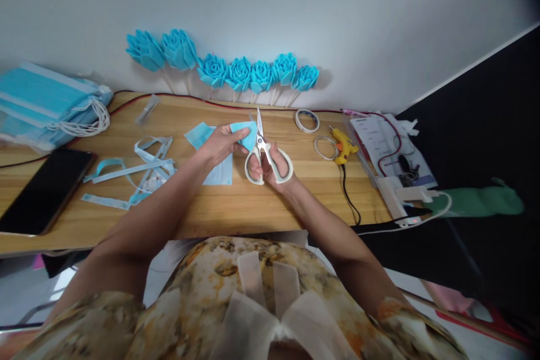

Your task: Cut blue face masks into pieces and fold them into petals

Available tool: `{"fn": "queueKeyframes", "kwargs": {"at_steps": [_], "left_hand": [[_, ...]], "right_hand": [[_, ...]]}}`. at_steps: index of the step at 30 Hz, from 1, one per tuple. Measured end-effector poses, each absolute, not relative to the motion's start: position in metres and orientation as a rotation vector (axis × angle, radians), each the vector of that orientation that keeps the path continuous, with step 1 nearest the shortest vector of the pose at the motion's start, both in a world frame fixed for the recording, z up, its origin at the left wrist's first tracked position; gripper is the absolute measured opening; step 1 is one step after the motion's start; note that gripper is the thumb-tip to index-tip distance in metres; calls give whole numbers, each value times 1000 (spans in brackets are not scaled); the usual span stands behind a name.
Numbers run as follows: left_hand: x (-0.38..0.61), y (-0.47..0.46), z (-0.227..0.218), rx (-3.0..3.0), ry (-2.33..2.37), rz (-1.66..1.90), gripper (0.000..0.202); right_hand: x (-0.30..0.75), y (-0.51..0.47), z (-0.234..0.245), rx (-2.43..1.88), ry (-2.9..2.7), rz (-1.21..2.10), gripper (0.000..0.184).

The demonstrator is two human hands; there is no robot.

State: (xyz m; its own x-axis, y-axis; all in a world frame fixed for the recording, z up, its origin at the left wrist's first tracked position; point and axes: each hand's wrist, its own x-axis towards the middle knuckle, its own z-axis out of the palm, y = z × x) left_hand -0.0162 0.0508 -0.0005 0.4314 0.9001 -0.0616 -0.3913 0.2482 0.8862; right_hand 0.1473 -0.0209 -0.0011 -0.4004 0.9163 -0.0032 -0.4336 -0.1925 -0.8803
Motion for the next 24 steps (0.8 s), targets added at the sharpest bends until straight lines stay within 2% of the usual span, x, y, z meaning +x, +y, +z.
{"fn": "queueKeyframes", "kwargs": {"at_steps": [14,20,24], "left_hand": [[-20,55,-2,960,668,1015,49],[-23,58,-2,932,697,1029,50],[-24,59,-3,922,728,1026,47]], "right_hand": [[146,-23,6,-670,-951,1715,60],[155,-17,16,-792,-1027,1545,61],[179,-4,25,-871,-1092,1235,63]]}}
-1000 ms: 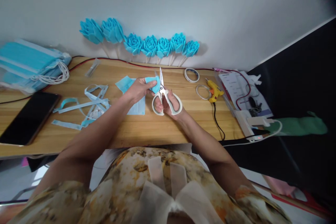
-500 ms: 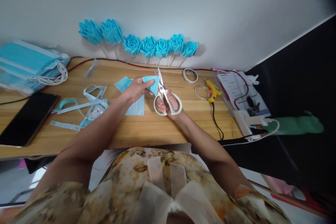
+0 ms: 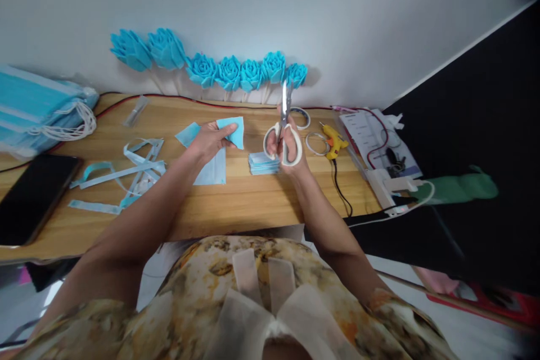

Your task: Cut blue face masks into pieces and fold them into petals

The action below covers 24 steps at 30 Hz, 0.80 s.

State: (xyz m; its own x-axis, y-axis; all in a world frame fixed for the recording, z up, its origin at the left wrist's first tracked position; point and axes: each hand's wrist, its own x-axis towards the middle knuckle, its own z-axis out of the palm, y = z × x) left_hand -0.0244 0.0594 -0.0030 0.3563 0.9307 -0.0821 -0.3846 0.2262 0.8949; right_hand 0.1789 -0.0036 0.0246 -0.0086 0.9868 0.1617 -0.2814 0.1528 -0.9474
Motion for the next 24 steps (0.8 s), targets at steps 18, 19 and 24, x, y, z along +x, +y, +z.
{"fn": "queueKeyframes", "kwargs": {"at_steps": [18,19,24], "left_hand": [[-12,45,14,1072,809,958,42],[-10,42,17,1112,822,938,42],[-1,31,28,1262,905,840,35]], "right_hand": [[270,-12,41,-1782,-2096,195,55],[262,-11,48,-1660,-2062,296,52],[215,-1,55,-1259,-1806,837,45]]}}
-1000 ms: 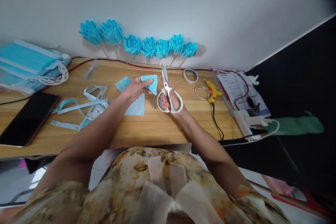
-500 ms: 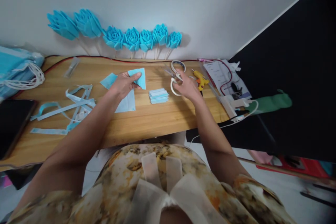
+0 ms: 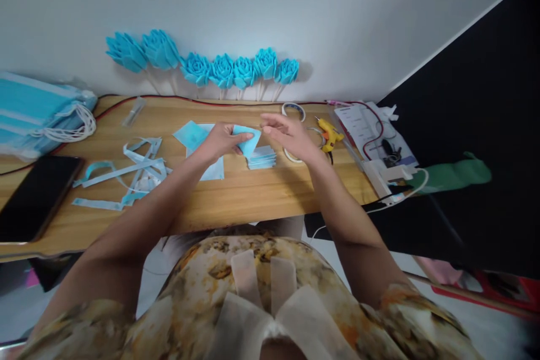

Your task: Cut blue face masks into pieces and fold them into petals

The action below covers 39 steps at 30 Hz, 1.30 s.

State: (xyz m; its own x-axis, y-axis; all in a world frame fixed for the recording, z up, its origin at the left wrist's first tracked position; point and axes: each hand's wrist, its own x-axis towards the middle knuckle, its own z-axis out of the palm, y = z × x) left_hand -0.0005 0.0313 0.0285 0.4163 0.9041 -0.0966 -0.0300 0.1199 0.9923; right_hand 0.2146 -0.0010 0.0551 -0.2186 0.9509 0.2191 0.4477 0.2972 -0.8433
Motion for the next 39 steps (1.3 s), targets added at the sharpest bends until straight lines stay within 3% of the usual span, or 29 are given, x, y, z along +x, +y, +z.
{"fn": "queueKeyframes", "kwargs": {"at_steps": [4,14,19,23,29,35,39], "left_hand": [[1,32,30,1323,1006,839,34],[-20,26,12,1087,946,950,45],[-18,20,6,1059,977,1025,42],[-16,17,8,1033,975,1063,42],[-14,17,3,974,918,1038,45],[-16,23,-6,930,907,1060,42],[-17,25,-6,864,942,1058,33]], "right_hand": [[189,13,40,-1233,-1720,933,32],[178,21,11,-1279,-1575,893,25],[175,13,0,-1184,-1444,1118,36],[168,11,-3,-1118,-1279,1388,55],[167,8,-7,-1224,-1291,1229,33],[175,16,-12,-1260,-1270,1084,25],[180,17,-5,-1275,-1220,737,21]]}}
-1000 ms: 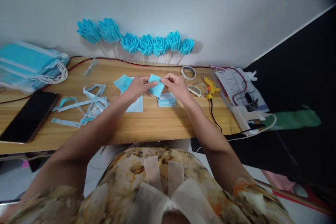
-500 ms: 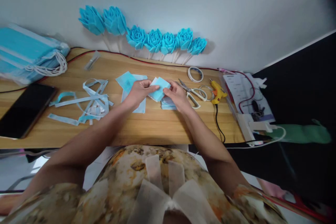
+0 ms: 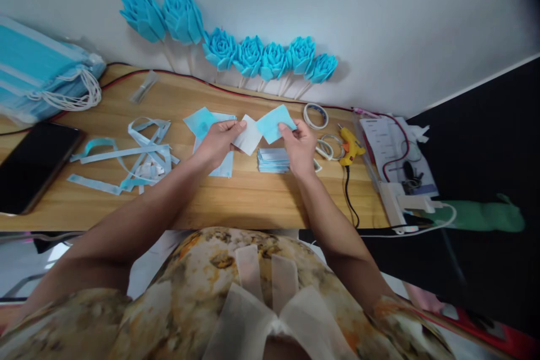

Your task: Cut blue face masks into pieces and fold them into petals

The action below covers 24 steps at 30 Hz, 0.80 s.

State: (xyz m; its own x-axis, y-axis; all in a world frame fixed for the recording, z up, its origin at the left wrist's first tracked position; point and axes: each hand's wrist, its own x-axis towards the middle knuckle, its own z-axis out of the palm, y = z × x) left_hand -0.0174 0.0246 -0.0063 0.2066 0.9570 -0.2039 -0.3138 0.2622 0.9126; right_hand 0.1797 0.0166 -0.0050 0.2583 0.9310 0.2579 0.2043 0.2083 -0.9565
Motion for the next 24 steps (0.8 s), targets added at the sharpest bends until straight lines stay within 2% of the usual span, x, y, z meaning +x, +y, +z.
{"fn": "queueKeyframes", "kwargs": {"at_steps": [4,8,13,15,19,24], "left_hand": [[-15,22,-3,837,948,972,25],[-14,20,2,862,912,901,29],[-18,22,3,861,842,876,54],[-19,22,3,882,825,898,49],[-20,21,6,981,877,915,35],[-20,17,10,1244,987,807,23]], "right_hand": [[184,8,5,-1142,-1470,168,11],[181,2,3,-994,-1946,-62,18],[174,2,-4,-967,-2195,-140,18],[173,2,-3,-955,-2208,-122,18],[178,2,6,-959,-2108,26,30],[184,6,8,-1096,-1941,279,32]]}}
